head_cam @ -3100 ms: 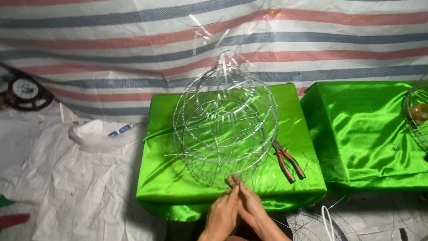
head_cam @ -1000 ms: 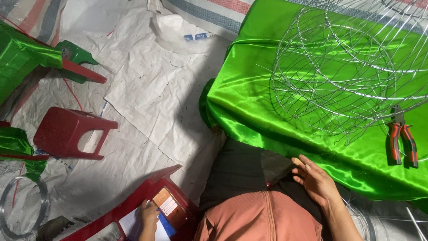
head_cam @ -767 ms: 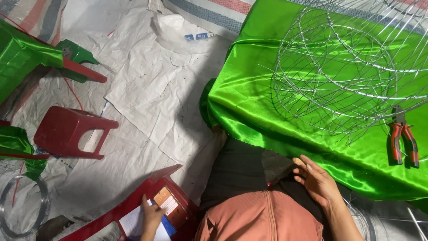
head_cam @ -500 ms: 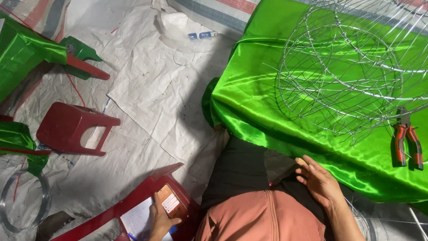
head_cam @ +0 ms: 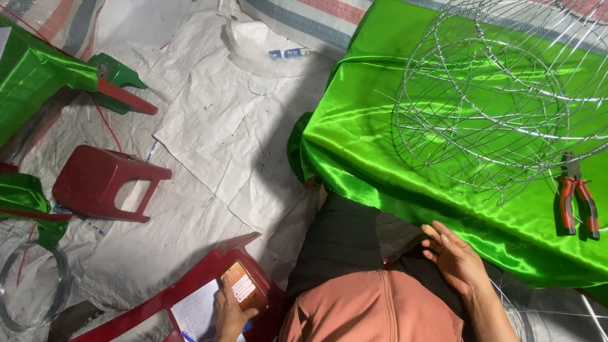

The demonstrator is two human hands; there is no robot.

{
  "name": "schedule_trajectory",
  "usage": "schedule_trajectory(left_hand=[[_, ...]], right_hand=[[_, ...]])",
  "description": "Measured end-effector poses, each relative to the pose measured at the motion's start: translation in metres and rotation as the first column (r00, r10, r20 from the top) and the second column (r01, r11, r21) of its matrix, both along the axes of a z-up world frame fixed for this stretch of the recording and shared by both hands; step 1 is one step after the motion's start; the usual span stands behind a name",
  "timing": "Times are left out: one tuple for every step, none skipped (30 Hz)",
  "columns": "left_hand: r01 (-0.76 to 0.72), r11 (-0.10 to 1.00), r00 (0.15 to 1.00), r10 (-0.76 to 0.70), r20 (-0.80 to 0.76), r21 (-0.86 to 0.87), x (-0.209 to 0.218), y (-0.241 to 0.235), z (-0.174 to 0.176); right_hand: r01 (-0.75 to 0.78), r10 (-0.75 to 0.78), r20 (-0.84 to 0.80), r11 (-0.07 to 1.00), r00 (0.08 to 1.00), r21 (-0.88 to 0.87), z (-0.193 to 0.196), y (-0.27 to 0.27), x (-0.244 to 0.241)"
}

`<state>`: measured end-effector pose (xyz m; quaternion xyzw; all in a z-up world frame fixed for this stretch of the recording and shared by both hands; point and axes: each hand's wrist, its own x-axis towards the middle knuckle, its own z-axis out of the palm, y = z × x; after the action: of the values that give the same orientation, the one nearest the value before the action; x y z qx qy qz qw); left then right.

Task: Finishing a wire structure by trimming excess wire and bending the ends using pliers to secure the frame.

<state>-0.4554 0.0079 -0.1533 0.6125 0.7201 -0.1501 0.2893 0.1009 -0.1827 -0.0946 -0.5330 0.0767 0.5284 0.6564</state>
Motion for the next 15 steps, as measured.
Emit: schedule_trajectory(left_hand=[[-0.012, 0.994, 0.998, 0.006, 0.059, 0.106, -0.003, 0.0, 0.002], [-0.031, 0.977, 0.993, 0.006, 0.117, 0.209, -0.005, 0.001, 0.005], [-0.031, 0.977, 0.993, 0.006, 0.117, 0.209, -0.013, 0.008, 0.003], [-0.19, 0.95, 0.962, 0.129, 0.241, 0.25, -0.021, 0.016, 0.0], [-0.348, 0.898, 0.9, 0.24, 0.365, 0.268, -0.029, 0.022, -0.002], [-0.349, 0.898, 0.9, 0.241, 0.364, 0.268, -0.04, 0.026, 0.001], [-0.338, 0.864, 0.931, 0.249, 0.267, 0.374, -0.051, 0.031, 0.004], [-0.313, 0.822, 0.95, 0.265, 0.167, 0.475, -0.062, 0.035, 0.006], [-0.315, 0.821, 0.949, 0.267, 0.168, 0.477, -0.058, 0.037, 0.027], [-0.425, 0.786, 0.905, 0.383, 0.186, 0.448, -0.055, 0.04, 0.047], [-0.529, 0.739, 0.847, 0.493, 0.199, 0.417, -0.052, 0.042, 0.068], [-0.529, 0.738, 0.847, 0.494, 0.199, 0.419, -0.045, 0.043, 0.081], [-0.56, 0.71, 0.799, 0.599, 0.054, 0.427, -0.038, 0.043, 0.094], [-0.586, 0.679, 0.723, 0.684, -0.092, 0.442, -0.031, 0.043, 0.107], [-0.585, 0.68, 0.724, 0.684, -0.093, 0.442, -0.045, 0.036, 0.088]], right_hand=[[-0.001, 0.001, 0.003, 1.0, 1.0, -0.006, 0.001, 0.0, 0.0], [-0.002, 0.002, 0.006, 1.0, 1.0, -0.011, 0.001, 0.001, -0.001], [-0.002, 0.002, 0.005, 1.0, 1.0, -0.011, 0.004, 0.002, -0.001], [-0.005, 0.005, 0.005, 1.0, 1.0, -0.021, 0.006, 0.003, -0.002], [-0.01, 0.01, 0.005, 0.999, 1.0, -0.03, 0.009, 0.004, -0.002], [-0.011, 0.011, 0.004, 0.999, 1.0, -0.031, 0.01, 0.004, -0.003], [-0.009, 0.01, 0.01, 0.999, 1.0, -0.033, 0.01, 0.004, -0.003], [-0.007, 0.008, 0.017, 0.999, 1.0, -0.034, 0.011, 0.005, -0.003], [-0.009, 0.01, 0.017, 0.999, 1.0, -0.032, 0.01, 0.004, -0.003], [-0.007, 0.008, 0.02, 1.0, 1.0, -0.028, 0.009, 0.004, -0.002], [-0.004, 0.005, 0.023, 1.0, 1.0, -0.024, 0.007, 0.003, -0.003], [-0.005, 0.006, 0.021, 1.0, 1.0, -0.023, 0.007, 0.003, -0.003], [-0.002, 0.003, 0.025, 1.0, 1.0, -0.022, 0.007, 0.003, -0.003], [0.001, -0.001, 0.029, 1.0, 1.0, -0.021, 0.006, 0.003, -0.003], [0.002, -0.002, 0.028, 1.0, 1.0, -0.021, 0.004, 0.002, -0.002]])
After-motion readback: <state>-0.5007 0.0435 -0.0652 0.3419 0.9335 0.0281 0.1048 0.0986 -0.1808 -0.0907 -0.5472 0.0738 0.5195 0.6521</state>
